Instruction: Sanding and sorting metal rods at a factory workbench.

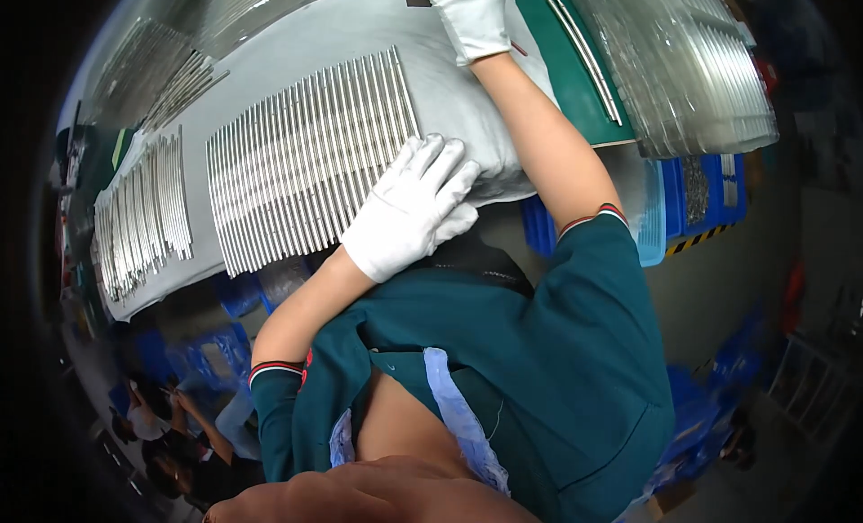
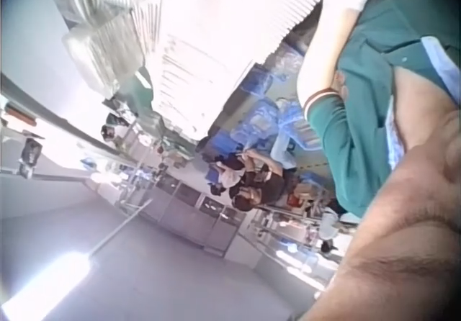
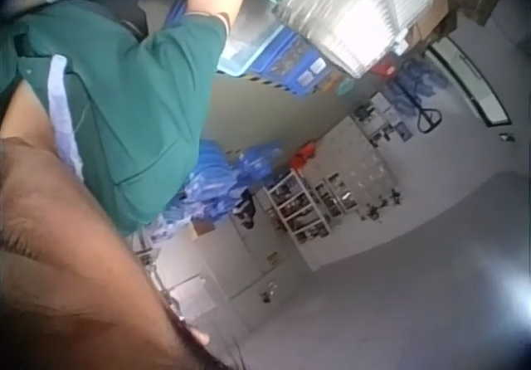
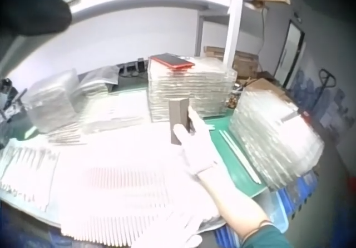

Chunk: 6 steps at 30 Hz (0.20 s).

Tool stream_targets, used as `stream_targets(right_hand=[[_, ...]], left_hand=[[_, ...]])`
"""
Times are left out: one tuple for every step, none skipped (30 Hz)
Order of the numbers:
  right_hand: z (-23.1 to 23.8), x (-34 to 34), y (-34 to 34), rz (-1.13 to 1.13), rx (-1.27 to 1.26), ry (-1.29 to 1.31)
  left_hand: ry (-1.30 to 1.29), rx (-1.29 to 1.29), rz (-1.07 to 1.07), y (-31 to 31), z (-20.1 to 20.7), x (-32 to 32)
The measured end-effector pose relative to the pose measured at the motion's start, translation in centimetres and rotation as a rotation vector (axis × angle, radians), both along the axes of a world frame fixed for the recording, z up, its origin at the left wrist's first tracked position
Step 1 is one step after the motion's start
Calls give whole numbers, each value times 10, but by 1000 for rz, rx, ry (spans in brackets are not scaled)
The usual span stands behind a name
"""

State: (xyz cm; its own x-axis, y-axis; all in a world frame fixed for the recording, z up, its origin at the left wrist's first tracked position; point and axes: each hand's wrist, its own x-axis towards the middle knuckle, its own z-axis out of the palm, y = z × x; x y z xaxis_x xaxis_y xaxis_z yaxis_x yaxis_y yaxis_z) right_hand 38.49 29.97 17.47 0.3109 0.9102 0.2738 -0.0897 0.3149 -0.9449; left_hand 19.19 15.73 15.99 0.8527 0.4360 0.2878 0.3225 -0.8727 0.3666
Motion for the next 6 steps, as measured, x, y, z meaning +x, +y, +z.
stream_targets(right_hand=[[0,-1,0,7,-9,15],[-1,-1,0,12,-18,29],[-3,0,3,-8,-4,-28],[-5,1,7,-29,9,-86],[-8,3,10,-50,22,-144],[-12,6,12,-48,16,-164]], left_hand=[[3,-5,12,0,-2,1],[6,-10,22,0,-4,2],[41,-22,26,1,-5,3],[20,-33,21,0,-4,2],[31,-51,12,0,-3,0],[37,-65,4,0,-1,-4]])
